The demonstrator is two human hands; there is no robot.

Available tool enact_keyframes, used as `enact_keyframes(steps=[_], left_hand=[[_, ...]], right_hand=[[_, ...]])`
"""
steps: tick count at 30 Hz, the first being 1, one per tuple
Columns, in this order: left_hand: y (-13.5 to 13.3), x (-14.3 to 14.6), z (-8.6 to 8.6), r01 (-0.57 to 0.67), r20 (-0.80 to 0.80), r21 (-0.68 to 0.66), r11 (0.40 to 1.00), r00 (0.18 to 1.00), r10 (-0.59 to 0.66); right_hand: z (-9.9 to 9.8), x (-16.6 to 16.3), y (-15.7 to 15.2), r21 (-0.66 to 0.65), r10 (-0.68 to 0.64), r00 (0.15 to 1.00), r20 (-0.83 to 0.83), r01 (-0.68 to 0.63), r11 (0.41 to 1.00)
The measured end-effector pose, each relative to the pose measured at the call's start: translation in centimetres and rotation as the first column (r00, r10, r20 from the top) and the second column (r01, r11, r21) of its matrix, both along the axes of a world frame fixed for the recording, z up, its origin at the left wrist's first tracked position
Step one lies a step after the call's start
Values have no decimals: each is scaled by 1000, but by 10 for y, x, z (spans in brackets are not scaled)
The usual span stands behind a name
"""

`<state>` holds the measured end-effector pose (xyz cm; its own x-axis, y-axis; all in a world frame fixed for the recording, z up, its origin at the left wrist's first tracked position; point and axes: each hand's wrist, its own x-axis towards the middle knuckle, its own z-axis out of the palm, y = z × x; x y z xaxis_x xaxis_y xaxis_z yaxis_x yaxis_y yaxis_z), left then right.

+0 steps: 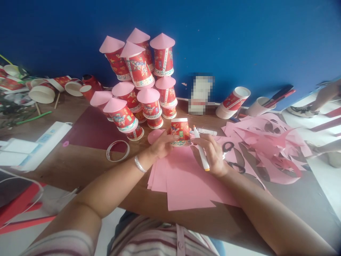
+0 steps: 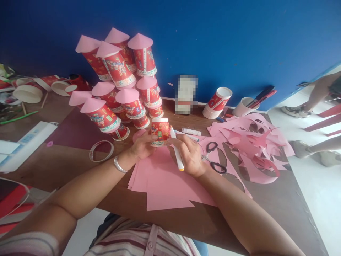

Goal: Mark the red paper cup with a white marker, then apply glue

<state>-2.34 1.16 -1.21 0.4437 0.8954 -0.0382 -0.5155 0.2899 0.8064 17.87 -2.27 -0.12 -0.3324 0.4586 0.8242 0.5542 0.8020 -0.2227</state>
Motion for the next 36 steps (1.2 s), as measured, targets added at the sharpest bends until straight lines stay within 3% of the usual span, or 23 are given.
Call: enact_keyframes(steps=[12,18,27,36], left_hand=[[0,0,3,86,66,14,996,994,-87],[-3,-2,7,131,-29,35,991,991,-130],[0,-3,-4,68,13,23,997,998,-68],[-1,3,9,-38,-13,-1,999,999,38]], right_hand=[[-2,-3,1,-10,-16,1000,21,16,1000],[-4,-2,1,-18,-15,1000,19,16,1000],[-6,1,3,-87,69,995,-71,-75,993],[0,-3,-6,-32,117,993,9,-117,993]])
